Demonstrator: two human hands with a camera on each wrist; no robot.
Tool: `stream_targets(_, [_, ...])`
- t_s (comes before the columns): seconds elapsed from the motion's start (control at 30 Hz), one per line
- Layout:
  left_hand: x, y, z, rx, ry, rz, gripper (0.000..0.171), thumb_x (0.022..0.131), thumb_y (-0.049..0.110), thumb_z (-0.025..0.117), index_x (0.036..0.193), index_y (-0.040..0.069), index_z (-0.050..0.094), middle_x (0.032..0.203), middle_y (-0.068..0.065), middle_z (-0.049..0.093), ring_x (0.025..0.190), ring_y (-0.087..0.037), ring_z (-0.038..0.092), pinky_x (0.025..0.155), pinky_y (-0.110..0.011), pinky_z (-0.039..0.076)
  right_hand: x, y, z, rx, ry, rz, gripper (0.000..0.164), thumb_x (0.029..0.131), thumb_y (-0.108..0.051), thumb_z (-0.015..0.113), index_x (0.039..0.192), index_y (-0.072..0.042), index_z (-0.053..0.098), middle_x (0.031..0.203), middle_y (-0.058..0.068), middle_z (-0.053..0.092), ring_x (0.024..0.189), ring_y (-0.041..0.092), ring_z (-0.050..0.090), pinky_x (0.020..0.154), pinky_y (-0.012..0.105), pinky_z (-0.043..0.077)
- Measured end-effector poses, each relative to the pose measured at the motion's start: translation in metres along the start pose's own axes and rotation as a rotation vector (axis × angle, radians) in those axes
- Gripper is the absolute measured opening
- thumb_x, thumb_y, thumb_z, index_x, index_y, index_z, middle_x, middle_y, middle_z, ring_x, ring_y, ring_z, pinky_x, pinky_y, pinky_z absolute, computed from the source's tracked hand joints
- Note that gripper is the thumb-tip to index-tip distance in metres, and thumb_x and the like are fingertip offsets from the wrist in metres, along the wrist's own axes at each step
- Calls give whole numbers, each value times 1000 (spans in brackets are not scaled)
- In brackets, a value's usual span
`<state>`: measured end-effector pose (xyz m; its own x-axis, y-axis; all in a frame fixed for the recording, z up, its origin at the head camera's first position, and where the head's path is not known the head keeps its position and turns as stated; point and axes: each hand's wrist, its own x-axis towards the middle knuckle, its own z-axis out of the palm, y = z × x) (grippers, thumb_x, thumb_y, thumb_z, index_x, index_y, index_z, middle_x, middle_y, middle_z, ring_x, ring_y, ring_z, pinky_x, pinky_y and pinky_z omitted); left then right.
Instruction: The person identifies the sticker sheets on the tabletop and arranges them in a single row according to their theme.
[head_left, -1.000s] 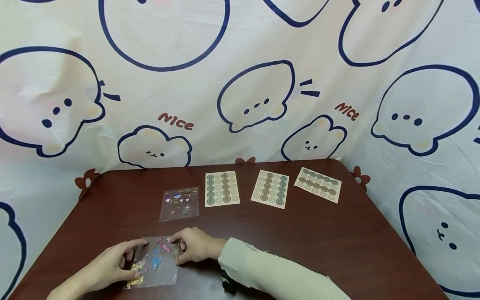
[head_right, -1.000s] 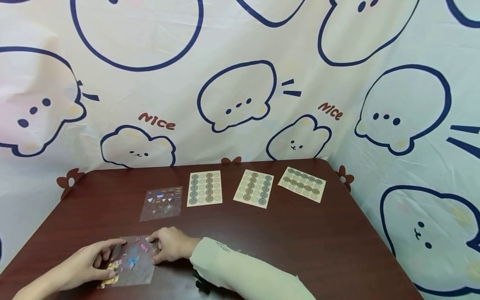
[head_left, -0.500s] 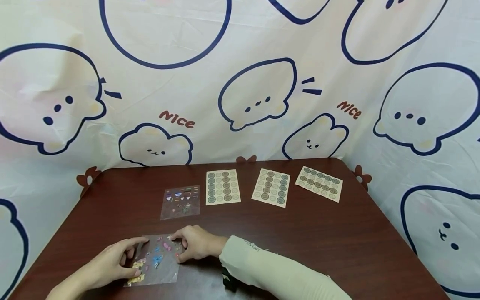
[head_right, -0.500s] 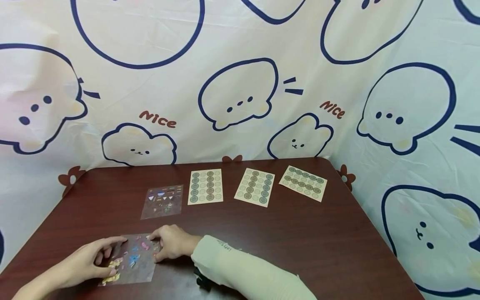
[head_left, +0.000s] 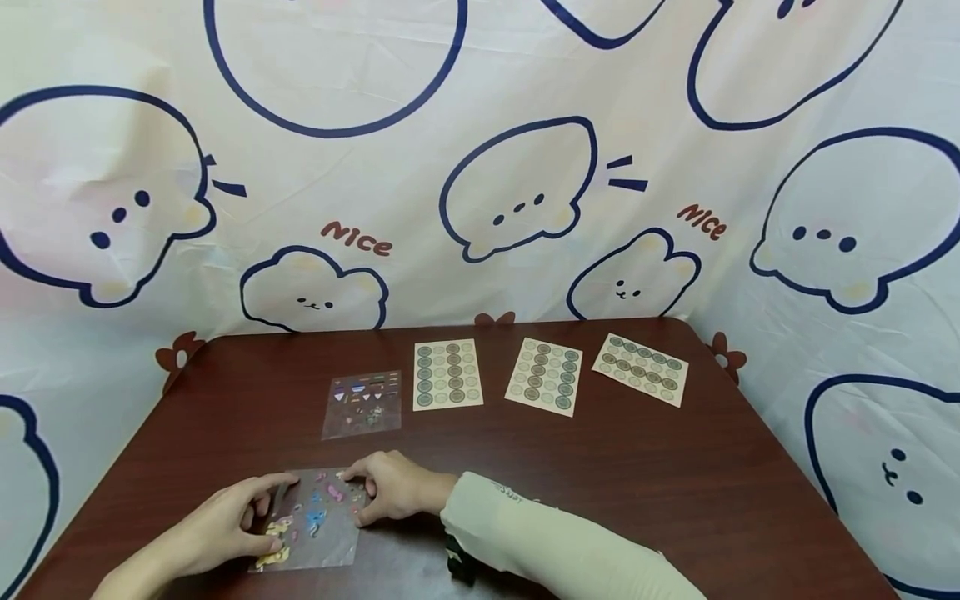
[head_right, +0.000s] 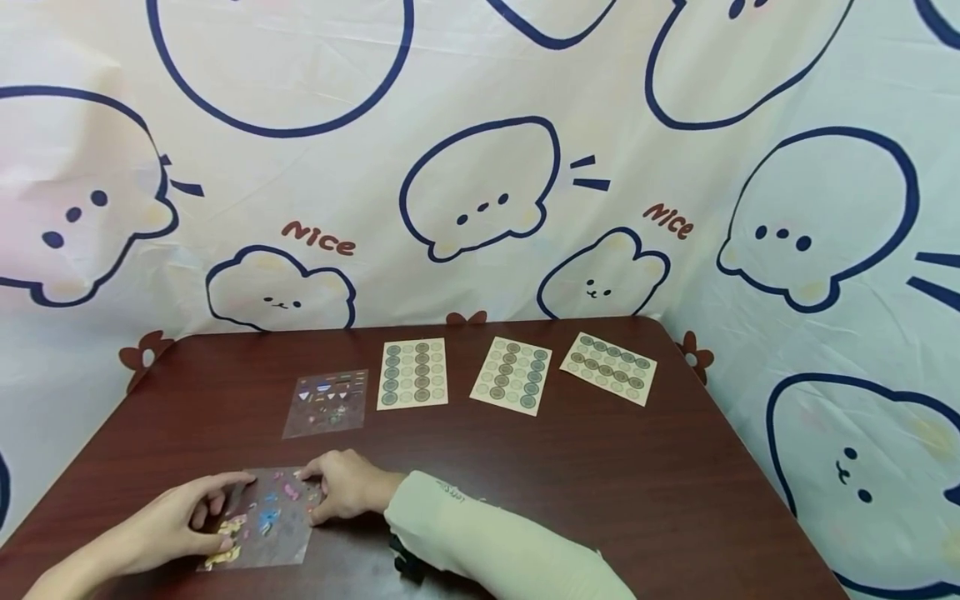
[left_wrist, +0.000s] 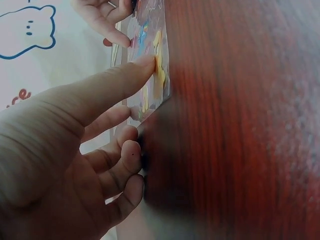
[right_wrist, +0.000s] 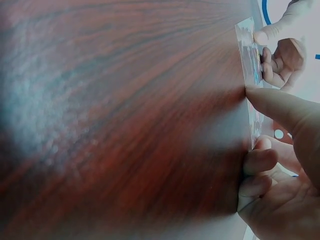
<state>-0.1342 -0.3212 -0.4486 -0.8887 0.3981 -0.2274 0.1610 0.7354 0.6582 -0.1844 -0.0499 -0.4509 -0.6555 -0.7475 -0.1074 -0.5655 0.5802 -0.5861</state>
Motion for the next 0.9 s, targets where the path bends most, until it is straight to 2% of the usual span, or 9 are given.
stream_targets(0.53, [-1, 1, 1, -8, 12, -9, 76, 80, 27, 85, 142, 0, 51, 87, -4, 46, 57, -3, 37, 52, -25, 32, 0, 2, 0, 17, 1, -11, 56, 81, -17, 86, 133, -13, 66, 63, -12, 47, 56, -4, 42, 73, 8, 40])
stream_targets(0.7, [-2, 3, -1, -18, -9, -4, 75, 82, 28, 84, 143, -1, 50, 88, -4, 48, 56, -3, 39, 51, -24, 35, 0, 4, 0, 32, -8, -23, 55, 82, -19, 85, 134, -13, 66, 64, -14, 48, 57, -5, 42, 74, 7, 40])
stream_targets(0.9, [-2, 5, -5, -25, -7, 33, 69, 87, 26, 79, 142, -3, 49, 84, -5, 51, 56, -2, 44, 50, -24, 39, -2, 7, -9, 186, -55, -44, 47, 89, -17, 78, 134, -9, 65, 70, -11, 56, 55, -4, 46, 64, 10, 43])
